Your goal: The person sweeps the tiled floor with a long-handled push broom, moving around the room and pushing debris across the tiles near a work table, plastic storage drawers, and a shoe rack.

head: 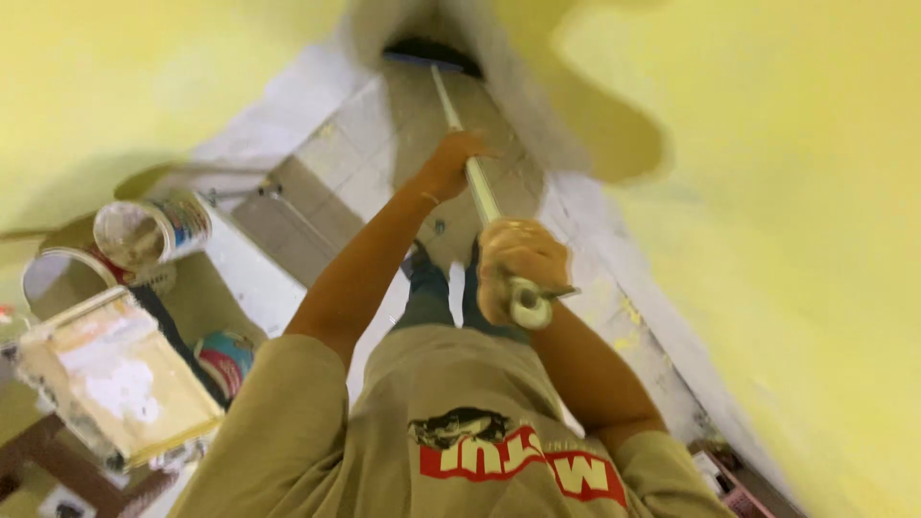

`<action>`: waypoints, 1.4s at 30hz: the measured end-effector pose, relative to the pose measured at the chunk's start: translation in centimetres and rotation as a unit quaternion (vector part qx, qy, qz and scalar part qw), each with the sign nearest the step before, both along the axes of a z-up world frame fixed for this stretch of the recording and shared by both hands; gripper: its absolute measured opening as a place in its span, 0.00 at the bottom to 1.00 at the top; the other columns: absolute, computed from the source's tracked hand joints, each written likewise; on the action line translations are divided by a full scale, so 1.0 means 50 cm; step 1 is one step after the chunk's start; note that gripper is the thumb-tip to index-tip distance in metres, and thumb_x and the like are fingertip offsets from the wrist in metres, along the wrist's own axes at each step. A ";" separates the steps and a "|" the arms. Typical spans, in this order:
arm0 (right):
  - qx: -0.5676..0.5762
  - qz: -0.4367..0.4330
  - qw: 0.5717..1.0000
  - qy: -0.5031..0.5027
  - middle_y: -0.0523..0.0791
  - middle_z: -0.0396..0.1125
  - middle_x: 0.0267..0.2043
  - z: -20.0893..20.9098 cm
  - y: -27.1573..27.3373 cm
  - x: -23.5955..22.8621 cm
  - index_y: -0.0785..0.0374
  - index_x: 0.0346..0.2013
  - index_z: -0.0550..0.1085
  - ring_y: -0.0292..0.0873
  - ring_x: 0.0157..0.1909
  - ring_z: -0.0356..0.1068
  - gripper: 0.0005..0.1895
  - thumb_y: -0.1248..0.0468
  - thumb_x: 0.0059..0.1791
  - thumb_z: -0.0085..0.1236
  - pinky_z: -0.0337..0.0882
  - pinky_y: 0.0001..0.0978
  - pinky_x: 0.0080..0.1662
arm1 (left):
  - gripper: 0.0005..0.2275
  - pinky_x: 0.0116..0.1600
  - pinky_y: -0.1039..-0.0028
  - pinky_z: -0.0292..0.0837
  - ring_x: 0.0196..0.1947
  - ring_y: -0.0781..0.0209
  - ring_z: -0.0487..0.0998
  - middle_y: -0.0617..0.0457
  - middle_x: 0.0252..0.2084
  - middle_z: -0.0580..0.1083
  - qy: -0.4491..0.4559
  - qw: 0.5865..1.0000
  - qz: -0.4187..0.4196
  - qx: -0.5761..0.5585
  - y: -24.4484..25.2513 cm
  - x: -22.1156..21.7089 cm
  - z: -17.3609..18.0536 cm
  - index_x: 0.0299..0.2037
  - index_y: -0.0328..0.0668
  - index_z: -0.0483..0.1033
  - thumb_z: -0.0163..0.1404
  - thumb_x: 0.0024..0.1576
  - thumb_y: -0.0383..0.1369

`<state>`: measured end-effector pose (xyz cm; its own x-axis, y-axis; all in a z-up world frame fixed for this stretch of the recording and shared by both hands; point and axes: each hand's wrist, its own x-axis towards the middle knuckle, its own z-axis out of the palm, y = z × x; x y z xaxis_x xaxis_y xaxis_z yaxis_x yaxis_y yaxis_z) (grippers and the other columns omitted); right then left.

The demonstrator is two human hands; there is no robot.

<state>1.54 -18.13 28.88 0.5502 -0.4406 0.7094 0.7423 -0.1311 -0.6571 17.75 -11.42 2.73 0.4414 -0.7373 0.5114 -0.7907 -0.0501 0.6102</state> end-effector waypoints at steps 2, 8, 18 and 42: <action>-0.106 -0.017 0.994 -0.020 0.47 0.62 0.21 -0.060 -0.003 0.042 0.66 0.21 0.67 0.47 0.22 0.64 0.09 0.70 0.44 0.57 0.69 0.39 0.29 | 0.09 0.45 0.58 0.71 0.41 0.40 0.74 0.45 0.38 0.76 -0.033 0.999 0.040 0.011 -0.007 0.049 -0.094 0.35 0.46 0.79 0.56 0.44 0.26; -0.076 0.028 0.995 0.055 0.47 0.62 0.21 -0.119 0.031 0.029 0.66 0.22 0.67 0.46 0.22 0.64 0.09 0.71 0.44 0.57 0.68 0.38 0.29 | 0.05 0.42 0.59 0.72 0.37 0.41 0.75 0.43 0.32 0.75 0.082 0.992 0.080 0.052 0.021 0.019 -0.209 0.29 0.41 0.76 0.59 0.46 0.29; 0.005 0.064 0.988 0.140 0.47 0.62 0.21 0.030 0.021 -0.135 0.67 0.23 0.66 0.45 0.23 0.64 0.09 0.72 0.44 0.57 0.67 0.37 0.29 | 0.02 0.46 0.55 0.68 0.38 0.40 0.75 0.44 0.30 0.75 0.181 0.977 0.030 0.110 0.069 -0.247 -0.030 0.27 0.45 0.78 0.57 0.46 0.27; -0.022 0.049 0.977 0.206 0.46 0.63 0.21 -0.063 -0.086 -0.067 0.65 0.24 0.66 0.42 0.21 0.63 0.10 0.71 0.46 0.58 0.65 0.34 0.28 | 0.03 0.45 0.52 0.69 0.42 0.39 0.73 0.44 0.35 0.73 0.088 0.982 0.132 0.104 -0.058 -0.165 -0.186 0.31 0.44 0.74 0.54 0.50 0.29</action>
<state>-1.82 -22.42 25.73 0.8312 -0.3454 0.4357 0.4262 -0.1074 -0.8982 9.50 -14.31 -6.58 0.6997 -0.6653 0.2606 -0.6163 -0.3774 0.6912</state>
